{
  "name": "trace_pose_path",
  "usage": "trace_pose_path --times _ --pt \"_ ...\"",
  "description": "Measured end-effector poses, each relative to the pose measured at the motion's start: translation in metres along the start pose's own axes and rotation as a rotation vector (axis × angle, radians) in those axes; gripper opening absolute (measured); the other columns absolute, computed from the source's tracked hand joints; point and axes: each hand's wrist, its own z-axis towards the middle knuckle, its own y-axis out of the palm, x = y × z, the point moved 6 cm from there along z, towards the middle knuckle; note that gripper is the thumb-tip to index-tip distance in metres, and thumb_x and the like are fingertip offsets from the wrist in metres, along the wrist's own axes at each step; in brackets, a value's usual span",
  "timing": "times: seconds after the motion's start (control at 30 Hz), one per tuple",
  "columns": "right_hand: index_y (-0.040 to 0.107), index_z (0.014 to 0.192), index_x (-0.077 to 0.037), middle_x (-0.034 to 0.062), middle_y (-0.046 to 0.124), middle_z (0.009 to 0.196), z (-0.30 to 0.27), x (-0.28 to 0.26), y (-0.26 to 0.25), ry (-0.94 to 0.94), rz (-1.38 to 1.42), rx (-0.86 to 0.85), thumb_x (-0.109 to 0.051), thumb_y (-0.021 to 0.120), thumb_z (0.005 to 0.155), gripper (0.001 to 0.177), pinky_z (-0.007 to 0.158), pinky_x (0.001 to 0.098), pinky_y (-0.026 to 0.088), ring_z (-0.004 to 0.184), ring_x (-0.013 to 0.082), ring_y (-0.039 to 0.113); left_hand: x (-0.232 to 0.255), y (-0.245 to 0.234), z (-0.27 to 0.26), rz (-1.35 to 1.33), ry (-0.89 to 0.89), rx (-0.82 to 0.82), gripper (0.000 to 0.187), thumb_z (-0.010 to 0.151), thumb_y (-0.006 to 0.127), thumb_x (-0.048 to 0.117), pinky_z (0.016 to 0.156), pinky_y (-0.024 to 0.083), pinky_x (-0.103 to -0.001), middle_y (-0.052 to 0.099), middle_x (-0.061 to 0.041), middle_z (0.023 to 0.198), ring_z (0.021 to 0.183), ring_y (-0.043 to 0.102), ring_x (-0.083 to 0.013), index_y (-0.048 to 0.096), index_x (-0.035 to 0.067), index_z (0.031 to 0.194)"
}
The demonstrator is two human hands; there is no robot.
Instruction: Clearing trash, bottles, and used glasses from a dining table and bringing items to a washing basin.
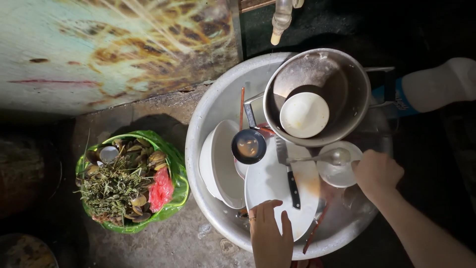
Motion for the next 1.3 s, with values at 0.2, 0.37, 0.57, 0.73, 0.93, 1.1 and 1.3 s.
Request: trace_pose_path --times 0.2,0.37,0.57,0.73,0.93,1.1,1.3 --pt "0.083 0.107 -0.012 0.0153 0.078 0.104 0.003 0.031 0.037 0.122 0.163 -0.012 -0.041 0.074 0.091 0.034 0.079 0.0498 0.060 0.096 0.0372 0.075 0.002 -0.004 0.003 -0.003 0.038 0.019 0.025 0.087 0.067 0.011 0.095 0.044 -0.047 0.068 -0.008 0.114 0.114 0.056 -0.0319 0.065 0.008 0.112" --pt "0.083 0.102 -0.009 0.0124 0.081 0.089 0.003 0.037 0.007 0.114 0.316 -0.008 -0.059 0.076 0.089 0.052 0.073 0.0457 0.062 0.084 0.0324 0.078 0.006 -0.006 0.009 0.003 0.056 0.023 0.024 0.088 0.066 0.011 0.095 0.044 -0.047 0.067 -0.008 0.112 0.114 0.055 -0.0326 0.065 0.008 0.112" --pt "0.082 0.100 -0.009 0.0117 0.076 0.079 -0.020 -0.024 -0.089 -0.144 0.533 0.173 -0.051 0.074 0.088 0.045 0.066 0.0400 0.059 0.072 0.0279 0.076 0.038 -0.022 0.031 -0.013 0.064 0.049 0.023 0.088 0.065 0.013 0.094 0.044 -0.045 0.067 -0.009 0.110 0.113 0.056 -0.0326 0.065 0.008 0.111" --pt "0.080 0.108 -0.010 0.0140 0.076 0.081 -0.001 -0.068 -0.108 -0.265 0.638 0.231 -0.042 0.071 0.090 0.038 0.068 0.0400 0.058 0.074 0.0292 0.075 0.056 -0.035 0.060 0.005 0.118 0.060 0.021 0.089 0.065 0.013 0.095 0.043 -0.046 0.066 -0.010 0.109 0.111 0.055 -0.0330 0.064 0.008 0.110" --pt "0.076 0.114 -0.003 0.0201 0.074 0.097 0.066 -0.110 -0.081 -0.460 0.461 0.397 -0.035 0.067 0.097 0.037 0.071 0.0481 0.057 0.085 0.0390 0.071 0.053 -0.057 0.105 0.073 0.231 0.172 0.022 0.087 0.066 0.014 0.096 0.042 -0.049 0.063 -0.013 0.110 0.111 0.054 -0.0366 0.065 0.009 0.109" --pt "0.082 0.105 -0.011 0.0185 0.075 0.098 0.064 -0.117 -0.075 -0.319 0.371 0.199 -0.034 0.065 0.098 0.029 0.079 0.0510 0.056 0.088 0.0412 0.070 0.027 -0.068 0.105 0.081 0.207 0.167 0.022 0.086 0.066 0.014 0.095 0.042 -0.048 0.064 -0.013 0.110 0.110 0.053 -0.0366 0.065 0.009 0.107" --pt "0.082 0.102 -0.008 0.0178 0.075 0.091 0.022 -0.102 -0.104 -0.357 0.435 0.310 -0.030 0.067 0.097 0.027 0.076 0.0470 0.058 0.083 0.0377 0.072 0.020 -0.071 0.086 0.078 0.186 0.167 0.022 0.088 0.065 0.013 0.097 0.042 -0.047 0.065 -0.013 0.106 0.108 0.054 -0.0349 0.066 0.008 0.109"
